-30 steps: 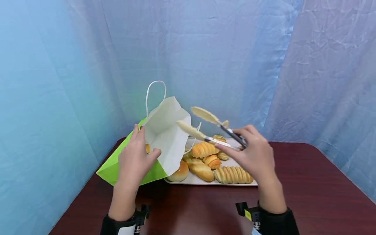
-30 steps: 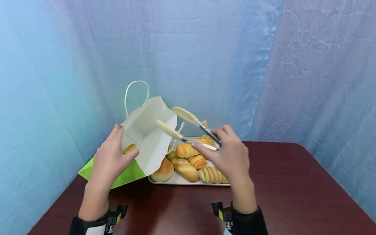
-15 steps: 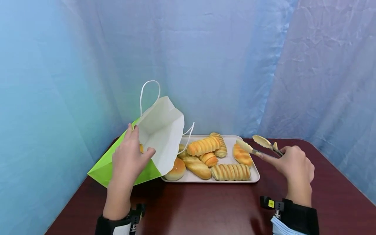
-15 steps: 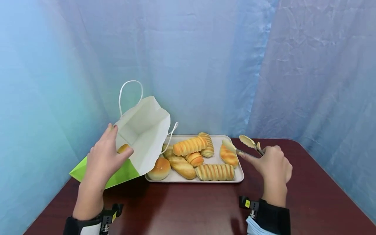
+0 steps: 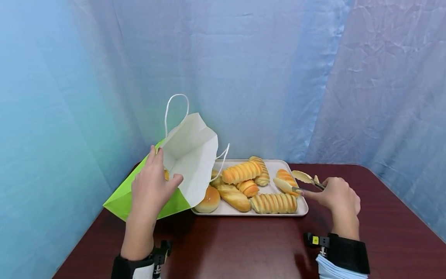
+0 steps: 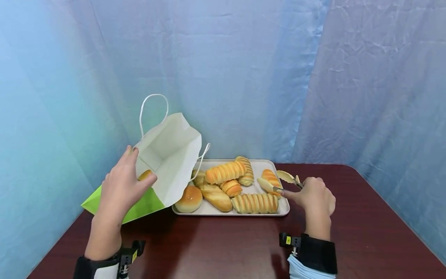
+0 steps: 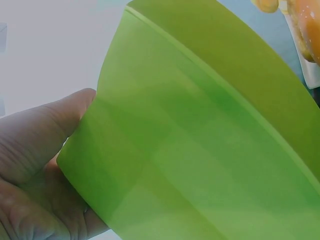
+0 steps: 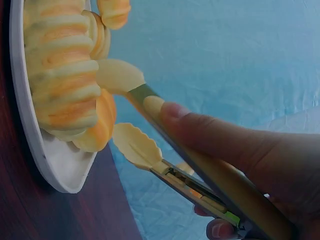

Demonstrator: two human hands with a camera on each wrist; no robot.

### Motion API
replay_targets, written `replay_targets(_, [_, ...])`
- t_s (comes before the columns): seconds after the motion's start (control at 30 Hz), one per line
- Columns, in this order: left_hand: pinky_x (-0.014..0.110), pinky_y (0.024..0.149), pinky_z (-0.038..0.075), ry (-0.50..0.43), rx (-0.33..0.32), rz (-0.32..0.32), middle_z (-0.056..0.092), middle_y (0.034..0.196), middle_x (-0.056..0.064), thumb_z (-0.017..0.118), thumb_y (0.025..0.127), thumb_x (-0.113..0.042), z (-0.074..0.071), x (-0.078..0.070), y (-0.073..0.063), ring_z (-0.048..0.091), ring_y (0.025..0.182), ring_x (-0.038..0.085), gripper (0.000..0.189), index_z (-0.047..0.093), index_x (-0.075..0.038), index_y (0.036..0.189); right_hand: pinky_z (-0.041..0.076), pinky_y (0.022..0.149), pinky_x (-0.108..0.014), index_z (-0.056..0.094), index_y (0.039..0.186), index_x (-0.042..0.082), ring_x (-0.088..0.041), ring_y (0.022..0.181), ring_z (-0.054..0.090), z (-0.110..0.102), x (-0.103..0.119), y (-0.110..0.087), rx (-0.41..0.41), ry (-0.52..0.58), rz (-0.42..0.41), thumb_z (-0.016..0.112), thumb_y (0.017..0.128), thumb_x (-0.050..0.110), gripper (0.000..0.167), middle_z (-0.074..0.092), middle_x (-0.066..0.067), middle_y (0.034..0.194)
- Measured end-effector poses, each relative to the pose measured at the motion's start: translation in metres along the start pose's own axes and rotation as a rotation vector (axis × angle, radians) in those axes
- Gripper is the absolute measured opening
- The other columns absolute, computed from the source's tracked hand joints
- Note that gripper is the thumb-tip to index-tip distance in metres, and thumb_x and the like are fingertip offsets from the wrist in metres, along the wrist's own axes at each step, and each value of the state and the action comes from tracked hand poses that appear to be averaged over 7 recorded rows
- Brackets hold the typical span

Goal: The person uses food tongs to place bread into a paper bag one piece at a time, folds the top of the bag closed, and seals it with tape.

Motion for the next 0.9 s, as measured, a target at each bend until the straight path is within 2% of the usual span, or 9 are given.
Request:
replay_targets(0.23, [0.032,0.043,0.028,-0.002,0.014,-0.003,0.028,0.162,0.027,0.061,0.085,-0.019,0.001,-0.001,0.001,0.03,0.042,0.019,0.075,0.04,0.006,0.152,0.043,0.055,-0.041,0.06,0.073,0.006,-0.027,0.071,0.052,0.006,-0.001,0.002,0.031,-0.013,0.006,0.085,0.064,0.065,0.065,0.051,-0.012,0.076])
replay_targets(0.5, [0.032,0.043,0.029,0.002,0.015,0.0,0.028,0.161,0.028,0.06,0.084,-0.019,0.002,0.0,0.001,0.031,0.042,0.02,0.074,0.041,0.006,0.152,0.037,0.052,-0.037,0.053,0.066,0.007,-0.024,0.066,0.046,0.011,0.007,0.003,-0.005,-0.019,0.005,0.087,0.064,0.061,0.063,0.044,-0.01,0.073])
replay_targets(0.67, [0.032,0.043,0.028,-0.01,0.019,-0.004,0.028,0.162,0.027,0.06,0.084,-0.018,0.003,0.0,0.0,0.03,0.042,0.019,0.075,0.04,0.005,0.153,0.037,0.051,-0.037,0.052,0.066,0.007,-0.025,0.063,0.047,0.013,0.015,0.002,-0.025,-0.015,0.001,0.088,0.064,0.06,0.063,0.046,-0.01,0.071])
replay_targets(0.8, [0.032,0.043,0.029,-0.011,0.021,-0.002,0.027,0.162,0.027,0.06,0.084,-0.018,0.003,-0.001,0.0,0.031,0.042,0.019,0.075,0.04,0.005,0.153,0.034,0.049,-0.035,0.046,0.062,0.01,-0.022,0.06,0.042,0.019,0.014,0.0,0.007,0.0,0.051,0.086,0.064,0.063,0.067,0.037,-0.004,0.065])
replay_targets(0.9, [0.032,0.043,0.029,-0.008,0.02,0.001,0.028,0.162,0.027,0.061,0.085,-0.018,0.003,-0.002,0.0,0.031,0.042,0.02,0.075,0.04,0.005,0.153,0.035,0.051,-0.036,0.045,0.065,0.009,-0.023,0.061,0.043,0.025,0.014,-0.002,0.058,0.007,0.068,0.083,0.065,0.068,0.07,0.036,-0.004,0.065])
Point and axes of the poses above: each hand's wrist, its own y-axis towards the middle knuckle, its own z-axis out of the palm, x = y × z, the point moved 10 cm from there along y, towards the middle knuckle
